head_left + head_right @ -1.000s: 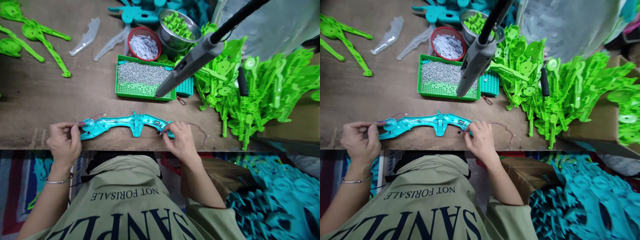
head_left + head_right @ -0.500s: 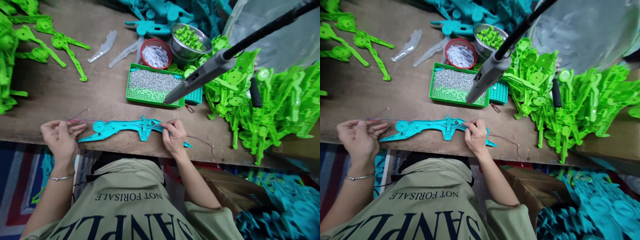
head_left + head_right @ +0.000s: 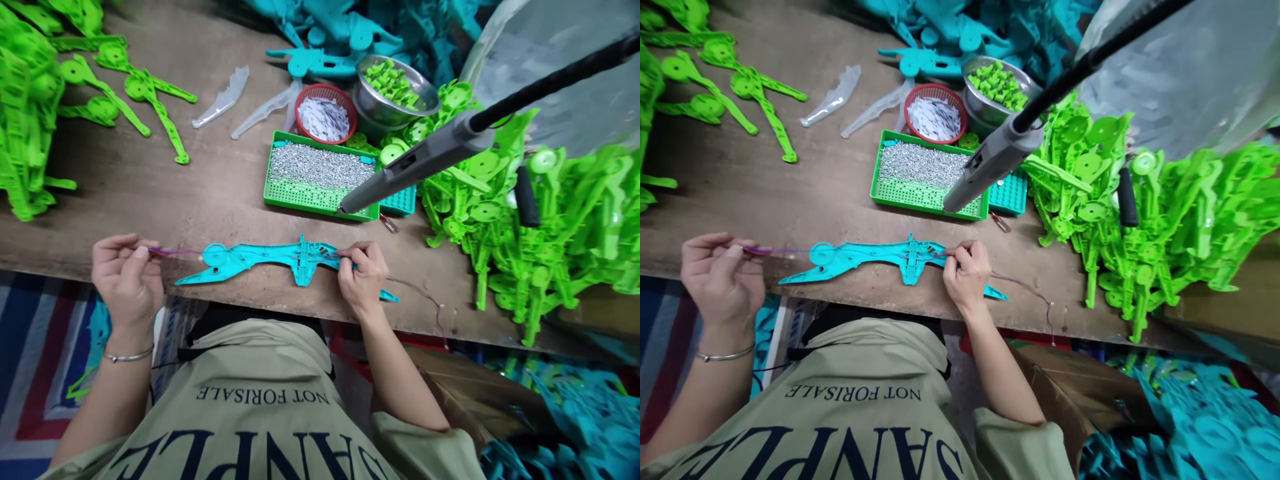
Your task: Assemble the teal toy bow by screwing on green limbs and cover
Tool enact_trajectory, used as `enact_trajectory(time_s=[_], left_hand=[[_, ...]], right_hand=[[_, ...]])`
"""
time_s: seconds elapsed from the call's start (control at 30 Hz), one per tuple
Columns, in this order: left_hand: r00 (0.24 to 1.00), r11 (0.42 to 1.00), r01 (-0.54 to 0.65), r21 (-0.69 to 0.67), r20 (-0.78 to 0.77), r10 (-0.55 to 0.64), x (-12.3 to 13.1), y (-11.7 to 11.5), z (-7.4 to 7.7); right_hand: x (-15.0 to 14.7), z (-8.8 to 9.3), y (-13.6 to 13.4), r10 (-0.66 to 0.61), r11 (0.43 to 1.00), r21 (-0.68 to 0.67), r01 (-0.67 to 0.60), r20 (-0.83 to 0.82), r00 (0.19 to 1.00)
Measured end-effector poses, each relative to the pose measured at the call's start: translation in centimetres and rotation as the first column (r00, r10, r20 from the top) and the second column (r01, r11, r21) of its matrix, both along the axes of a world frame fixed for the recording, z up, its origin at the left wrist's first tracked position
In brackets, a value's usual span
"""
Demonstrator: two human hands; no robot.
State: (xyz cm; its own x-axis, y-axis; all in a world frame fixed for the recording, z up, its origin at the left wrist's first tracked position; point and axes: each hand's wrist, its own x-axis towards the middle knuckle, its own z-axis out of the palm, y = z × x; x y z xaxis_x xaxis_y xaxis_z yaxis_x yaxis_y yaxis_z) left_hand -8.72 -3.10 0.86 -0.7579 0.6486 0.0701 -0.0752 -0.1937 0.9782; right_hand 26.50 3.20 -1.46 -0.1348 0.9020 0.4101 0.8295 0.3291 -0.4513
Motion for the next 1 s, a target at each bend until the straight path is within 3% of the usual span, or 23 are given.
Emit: enact_trajectory(time_s=[0.13, 0.23, 0.37, 0.4, 0.47, 0.57, 0.63, 0.7, 0.8, 0.87, 1.0], left_hand=[[0.999, 0.998, -0.019, 0.058, 0.036, 0.016, -0.2, -0.1, 0.3], [1.0, 0.999, 0.005, -0.033, 0.022, -0.004, -0.2, 0.0, -0.3], [0.994, 0.989, 0.096, -0.111, -0.035, -0.101, 1.0, 0.2, -0.7], [0.989, 0.985, 0.117, -0.129, -0.077, -0.127, 1.5, 0.3, -0.4], [0.961, 0.971, 0.161, -0.175, -0.197, -0.195, 2.8, 0.4, 0.5], [0.85, 0.944, 0.26, -0.205, -0.415, -0.324, 4.8, 0.2, 2.6], [0.764, 0.921, 0.345, -0.181, -0.516, -0.387, 5.8, 0.0, 3.8], [0.714, 0.896, 0.416, -0.153, -0.555, -0.426, 5.8, 0.4, 4.4], [0.706, 0.91, 0.378, -0.17, -0.582, -0.402, 3.8, 3.8, 4.1], [0.688, 0.958, 0.154, -0.242, -0.67, -0.28, 1.2, 8.0, 3.1], [0.704, 0.916, -0.006, -0.401, -0.652, -0.281, -3.9, 17.2, 0.5]], right_hand=[[-0.3, -0.4, 0.4, -0.028, 0.998, -0.051, 0.036, 0.144, 0.989], [0.3, -0.7, 0.9, -0.065, 0.996, -0.052, 0.077, 0.213, 0.975], [0.4, 1.2, 1.2, -0.123, 0.992, 0.006, 0.124, 0.183, 0.975], [-0.3, 2.3, 1.0, -0.085, 0.996, 0.033, 0.082, 0.133, 0.987], [-2.8, 4.7, 0.5, 0.107, 0.99, 0.089, -0.106, -0.002, 0.994], [-8.3, 7.5, -0.3, 0.504, 0.864, 0.057, -0.501, -0.099, 0.858], [-11.5, 7.9, -0.6, 0.6, 0.798, -0.018, -0.603, -0.065, 0.797], [-13.4, 7.5, -0.4, 0.627, 0.766, -0.087, -0.636, -0.113, 0.771], [-13.2, 7.0, 0.2, 0.546, 0.774, -0.185, -0.605, -0.289, 0.787], [-12.1, 7.3, 0.7, 0.445, 0.801, -0.24, -0.548, -0.372, 0.814], [-10.6, 7.6, 1.5, 0.363, 0.828, -0.282, -0.484, -0.388, 0.847]])
